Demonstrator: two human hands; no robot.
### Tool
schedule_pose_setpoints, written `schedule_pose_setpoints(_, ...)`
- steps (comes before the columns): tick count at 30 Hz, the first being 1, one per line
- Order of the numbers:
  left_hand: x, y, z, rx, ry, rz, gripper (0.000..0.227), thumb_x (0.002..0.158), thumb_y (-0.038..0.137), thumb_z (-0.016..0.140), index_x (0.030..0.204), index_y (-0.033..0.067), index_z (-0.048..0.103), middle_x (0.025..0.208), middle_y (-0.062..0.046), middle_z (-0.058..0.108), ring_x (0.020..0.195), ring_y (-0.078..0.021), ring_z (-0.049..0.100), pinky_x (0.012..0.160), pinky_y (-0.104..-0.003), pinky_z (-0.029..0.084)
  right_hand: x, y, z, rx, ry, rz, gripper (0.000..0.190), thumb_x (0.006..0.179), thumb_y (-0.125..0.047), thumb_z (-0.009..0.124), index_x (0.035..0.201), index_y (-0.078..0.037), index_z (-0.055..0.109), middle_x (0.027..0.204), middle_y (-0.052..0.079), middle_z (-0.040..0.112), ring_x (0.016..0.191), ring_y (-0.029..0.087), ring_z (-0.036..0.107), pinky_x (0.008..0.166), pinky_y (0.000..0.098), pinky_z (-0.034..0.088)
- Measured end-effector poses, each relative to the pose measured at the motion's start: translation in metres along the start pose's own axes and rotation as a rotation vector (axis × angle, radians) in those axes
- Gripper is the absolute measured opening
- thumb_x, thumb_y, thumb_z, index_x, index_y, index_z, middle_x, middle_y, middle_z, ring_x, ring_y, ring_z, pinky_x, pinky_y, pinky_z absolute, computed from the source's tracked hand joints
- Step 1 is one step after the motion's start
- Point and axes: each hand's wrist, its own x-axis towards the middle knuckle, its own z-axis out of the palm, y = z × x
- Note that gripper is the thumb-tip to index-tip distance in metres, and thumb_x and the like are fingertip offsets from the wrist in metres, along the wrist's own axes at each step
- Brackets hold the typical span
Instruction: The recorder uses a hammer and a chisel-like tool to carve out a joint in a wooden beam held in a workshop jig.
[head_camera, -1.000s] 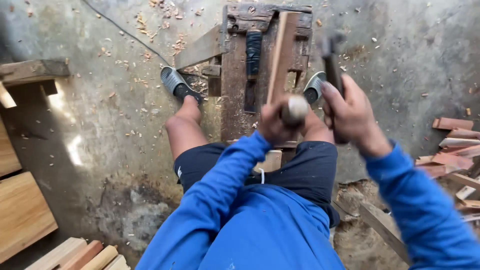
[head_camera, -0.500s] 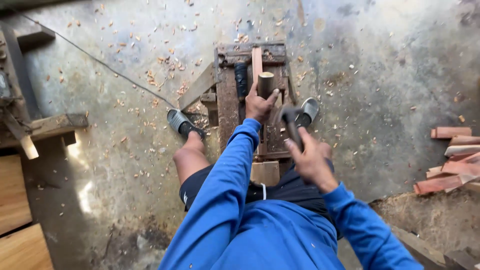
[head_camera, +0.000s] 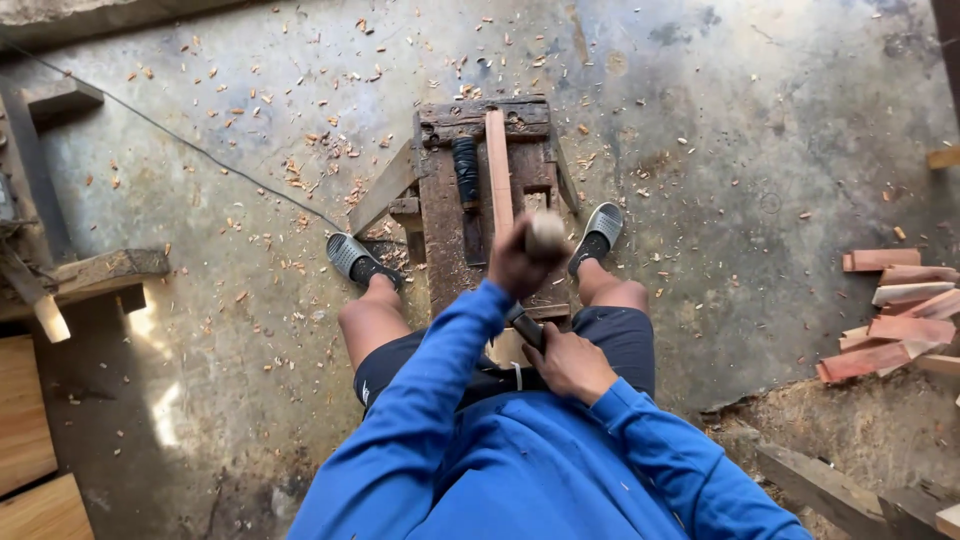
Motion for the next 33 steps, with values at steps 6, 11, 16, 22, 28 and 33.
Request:
schedule_pose_setpoints(6,0.038,0.04,-0.024,-0.295,0.16,-0.008,0.039,0.087,0.03,0.086,0.111,0.0078,0.066,0.094,-0.007,0.074,0.074,-0.0162,0.07,0.067,-0.032,0.057,-0.009,0.009,0.025,-0.019,0.132,-0.057,0.05,0.095,-0.057,0.054,0.112,-0.011,0.051,0.089,0.025,0.071,0.087,0.049,0.069,0.075,0.0613,0.053)
schedule_pose_setpoints(11,0.068,0.058,-0.021,-0.579,0.323,-0.231,0.029,0.091,0.022,0.083,0.106,0.0043,0.066,0.091,-0.005,0.073,0.068,-0.011,0.065,0.057,-0.028,0.052,-0.03,0.031,0.022,0.179,0.18,-0.082,0.046,0.097,-0.052,0.057,0.104,-0.007,0.056,0.081,0.027,0.07,0.08,0.048,0.068,0.071,0.0574,0.052)
schedule_pose_setpoints(16,0.008,0.039,-0.024,-0.318,0.168,-0.265,0.034,0.085,0.025,0.088,0.104,0.0058,0.067,0.091,0.0,0.072,0.081,-0.0062,0.068,0.074,-0.026,0.06,-0.069,0.059,0.023,0.577,0.214,0.087,0.041,0.094,-0.048,0.063,0.098,-0.007,0.063,0.066,0.018,0.067,0.06,0.03,0.067,0.058,0.0444,0.053)
schedule_pose_setpoints(22,-0.018,0.024,-0.021,-0.219,0.198,-0.222,0.034,0.087,0.025,0.091,0.095,0.0053,0.065,0.086,0.002,0.067,0.079,-0.0068,0.061,0.073,-0.025,0.055,-0.082,0.075,0.029,0.723,0.227,0.168,0.047,0.097,-0.049,0.061,0.092,-0.002,0.061,0.061,0.009,0.062,0.046,0.018,0.062,0.047,0.0371,0.05)
schedule_pose_setpoints(28,-0.02,0.026,-0.015,-0.069,0.164,-0.088,0.033,0.084,0.025,0.09,0.096,0.0042,0.066,0.079,0.002,0.067,0.072,-0.0065,0.065,0.066,-0.024,0.056,-0.086,0.058,0.02,0.728,0.201,0.156,0.047,0.094,-0.05,0.062,0.092,-0.003,0.062,0.059,0.009,0.062,0.046,0.018,0.063,0.047,0.037,0.05)
schedule_pose_setpoints(33,-0.022,0.026,-0.014,-0.046,0.125,-0.11,0.03,0.087,0.024,0.087,0.097,0.0037,0.067,0.078,0.001,0.068,0.074,-0.0061,0.066,0.067,-0.025,0.057,-0.096,0.03,-0.024,0.763,0.285,0.096,0.036,0.093,-0.045,0.062,0.105,-0.011,0.063,0.054,0.007,0.061,0.043,0.016,0.062,0.043,0.0344,0.048)
